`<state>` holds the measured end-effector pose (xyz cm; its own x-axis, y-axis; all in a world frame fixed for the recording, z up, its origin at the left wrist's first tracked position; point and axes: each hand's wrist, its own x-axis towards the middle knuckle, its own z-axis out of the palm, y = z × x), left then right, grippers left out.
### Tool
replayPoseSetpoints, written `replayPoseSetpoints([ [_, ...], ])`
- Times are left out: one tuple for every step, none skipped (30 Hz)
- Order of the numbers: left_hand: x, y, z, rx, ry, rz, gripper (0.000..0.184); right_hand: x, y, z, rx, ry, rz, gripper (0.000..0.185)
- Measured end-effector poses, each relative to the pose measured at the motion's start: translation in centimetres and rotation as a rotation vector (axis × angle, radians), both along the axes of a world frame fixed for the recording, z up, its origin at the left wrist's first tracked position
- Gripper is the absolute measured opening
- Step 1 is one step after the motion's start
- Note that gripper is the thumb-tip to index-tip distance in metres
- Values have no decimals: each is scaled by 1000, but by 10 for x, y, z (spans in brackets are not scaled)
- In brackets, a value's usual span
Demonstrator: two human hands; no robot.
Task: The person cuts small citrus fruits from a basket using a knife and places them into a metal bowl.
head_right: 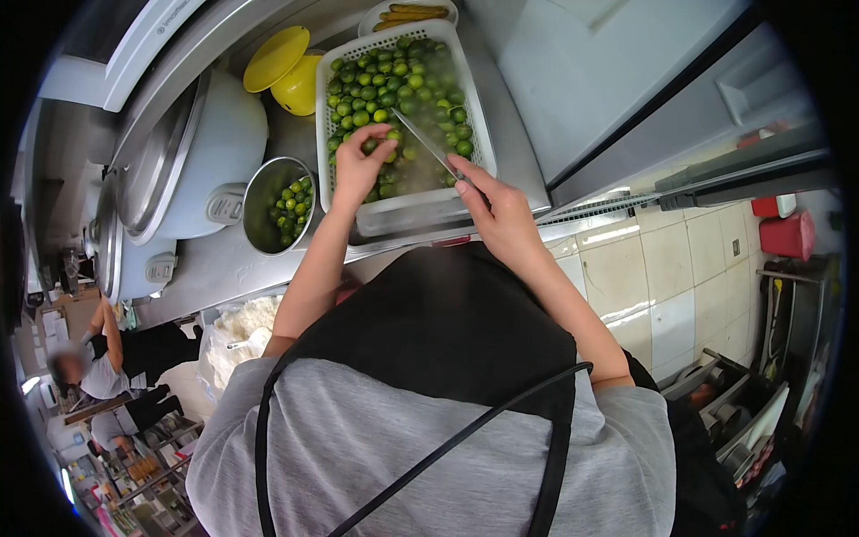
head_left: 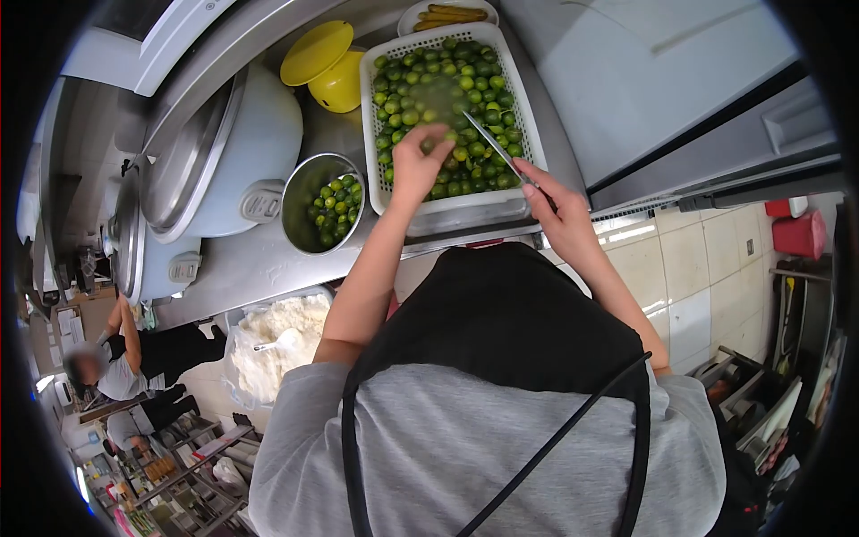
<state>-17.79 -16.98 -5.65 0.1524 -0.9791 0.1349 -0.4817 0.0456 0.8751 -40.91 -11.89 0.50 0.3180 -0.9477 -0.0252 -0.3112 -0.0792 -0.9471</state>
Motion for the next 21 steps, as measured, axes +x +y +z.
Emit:
replayPoseSetpoints([
  [2, 2, 5, 59, 288, 20, 27, 0, 0, -2, -16, -8, 3, 32],
  [2, 6, 10, 61, 287, 20, 27, 0, 0, -3, -24, -12, 5, 32],
  [0, 13, 22, 47, 460, -9, 27, 1, 1, -5, -32, -15, 7, 32],
  [-2, 19, 31, 31, 633, -38, 27, 2, 1, -5, 0, -38, 31, 32],
  [-2, 23, 35, 48, 672, -43, 28, 4, 1, -6, 32, -61, 55, 32],
  [-3, 26, 39, 46, 673, -40, 28, 6, 1, -5, 32, -60, 58, 32],
  [-5, 29, 43, 36, 761, -30, 28, 8, 2, -4, 21, -74, 82, 32],
  [-6, 30, 44, 25, 849, -20, 28, 10, 3, -4, 10, -87, 106, 32],
  [-6, 31, 44, 23, 849, -17, 28, 11, 4, -4, 11, -87, 109, 32],
  [-6, 32, 43, -4, 861, -3, 26, 12, 4, -4, 8, -84, 123, 32],
  [-6, 33, 43, -31, 872, 11, 24, 13, 4, -4, 4, -82, 137, 31],
  [-6, 34, 44, -33, 872, 14, 24, 14, 4, -5, 4, -82, 141, 31],
  [-6, 35, 46, -31, 891, 8, 23, 16, 4, -6, -51, -98, 134, 31],
  [-7, 36, 47, -28, 910, 2, 22, 17, 4, -7, -105, -115, 127, 31],
  [-8, 37, 45, -28, 911, 4, 22, 18, 4, -7, -105, -115, 128, 31],
  [-8, 37, 41, -15, 833, 5, 22, 19, 2, -7, -115, -99, 117, 31],
  [-9, 37, 39, -1, 755, 5, 22, 20, 1, -7, -126, -84, 105, 31],
  [-11, 39, 40, -1, 755, 5, 22, 20, -1, -6, -126, -84, 104, 31],
  [-14, 42, 42, 18, 706, -37, 22, 21, -2, -6, -91, -30, 94, 31],
  [-18, 45, 45, 37, 657, -80, 23, 21, -3, -5, -56, 25, 83, 31],
  [-28, 52, 48, 25, 618, -151, 23, 21, -6, -6, -55, 26, 80, 31],
])
